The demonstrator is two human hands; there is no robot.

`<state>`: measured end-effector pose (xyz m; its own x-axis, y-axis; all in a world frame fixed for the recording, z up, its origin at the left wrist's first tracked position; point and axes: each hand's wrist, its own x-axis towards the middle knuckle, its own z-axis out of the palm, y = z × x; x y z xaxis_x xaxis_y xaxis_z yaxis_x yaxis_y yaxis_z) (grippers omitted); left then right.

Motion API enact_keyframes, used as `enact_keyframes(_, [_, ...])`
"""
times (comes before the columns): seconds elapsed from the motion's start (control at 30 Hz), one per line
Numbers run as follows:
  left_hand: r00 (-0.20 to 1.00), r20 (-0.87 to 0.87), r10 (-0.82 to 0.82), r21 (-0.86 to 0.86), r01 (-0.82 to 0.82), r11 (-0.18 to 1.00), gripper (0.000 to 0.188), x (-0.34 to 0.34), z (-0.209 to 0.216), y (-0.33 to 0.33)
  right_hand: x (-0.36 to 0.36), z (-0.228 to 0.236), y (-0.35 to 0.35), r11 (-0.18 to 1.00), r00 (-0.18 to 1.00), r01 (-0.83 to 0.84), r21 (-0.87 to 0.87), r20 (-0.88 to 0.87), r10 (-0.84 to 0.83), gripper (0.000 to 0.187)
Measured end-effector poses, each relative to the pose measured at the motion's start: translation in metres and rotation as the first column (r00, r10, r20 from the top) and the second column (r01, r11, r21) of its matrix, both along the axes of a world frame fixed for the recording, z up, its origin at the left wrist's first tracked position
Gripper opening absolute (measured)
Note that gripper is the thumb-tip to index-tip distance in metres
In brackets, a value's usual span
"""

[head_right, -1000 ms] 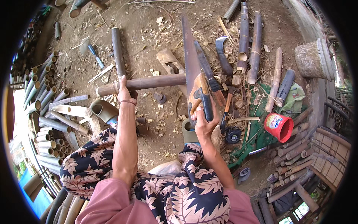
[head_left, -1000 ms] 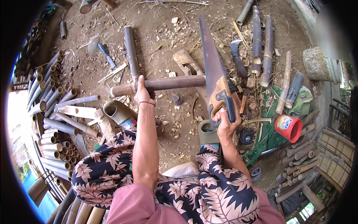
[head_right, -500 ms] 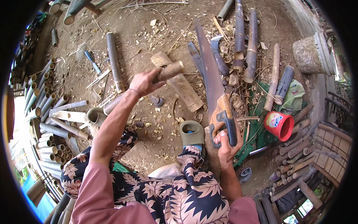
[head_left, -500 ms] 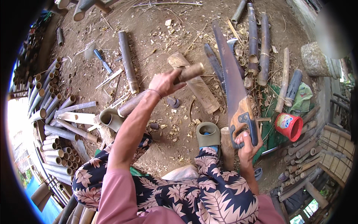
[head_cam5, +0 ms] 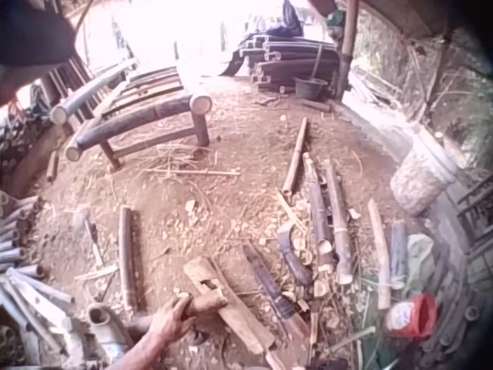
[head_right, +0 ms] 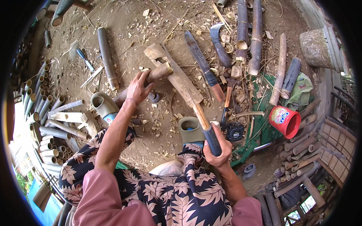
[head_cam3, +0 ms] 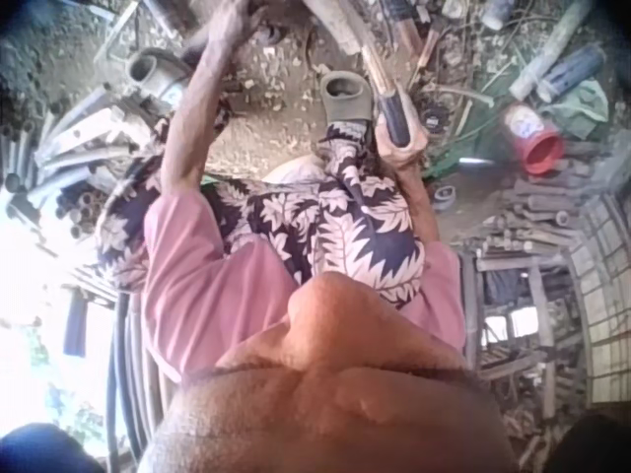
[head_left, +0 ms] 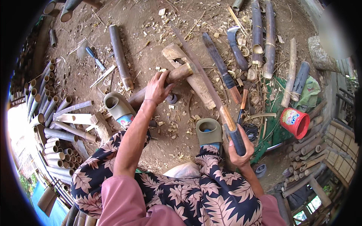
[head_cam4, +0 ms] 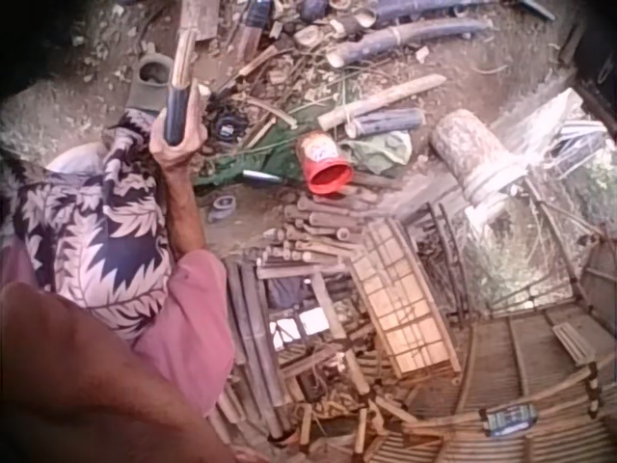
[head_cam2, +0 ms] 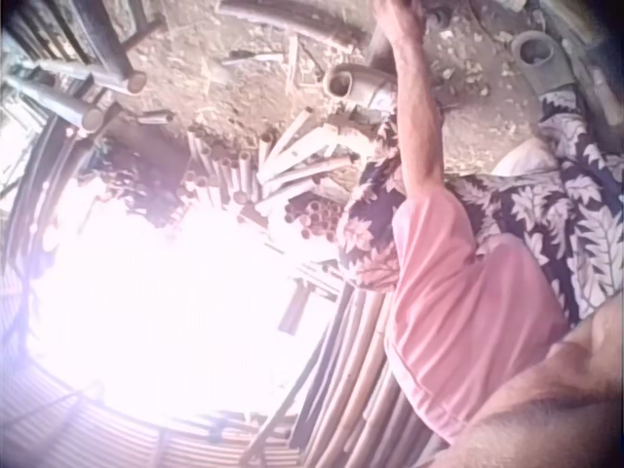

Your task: The person uses a knife to carve a hole in a bamboo stalk, saws the stalk to length, and uses a knife and a wooden mallet to split and shape smaller bamboo sections.

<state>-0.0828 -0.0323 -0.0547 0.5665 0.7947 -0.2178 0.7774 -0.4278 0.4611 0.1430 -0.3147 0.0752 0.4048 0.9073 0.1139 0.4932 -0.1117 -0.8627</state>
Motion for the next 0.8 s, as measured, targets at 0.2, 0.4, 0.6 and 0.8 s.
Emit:
enact_keyframes(0.2, [0.941,-0.318,0.114,-0.275,-0.207,0.939,0.083,0.048,0.023,0.028,-0.012,-0.011,0.002,0.995,0.994,-0.088,0.036,0.07,0.085,0.064])
enact_keyframes(0.4, [0.945,-0.282,0.167,-0.162,-0.218,0.962,0.075,0.051,0.011,0.025,-0.019,-0.012,-0.025,0.99,0.971,-0.127,0.059,0.212,0.112,0.06])
enact_keyframes(0.6, [0.932,-0.284,0.226,-0.14,-0.274,0.952,0.084,0.051,0.009,0.024,-0.023,-0.018,-0.045,0.992,0.98,-0.116,-0.041,0.155,0.121,0.059])
enact_keyframes(0.8, [0.94,-0.267,0.214,-0.173,-0.265,0.949,0.082,0.057,0.017,0.031,-0.043,-0.042,0.071,1.0,0.998,0.019,0.019,-0.056,-0.017,0.062])
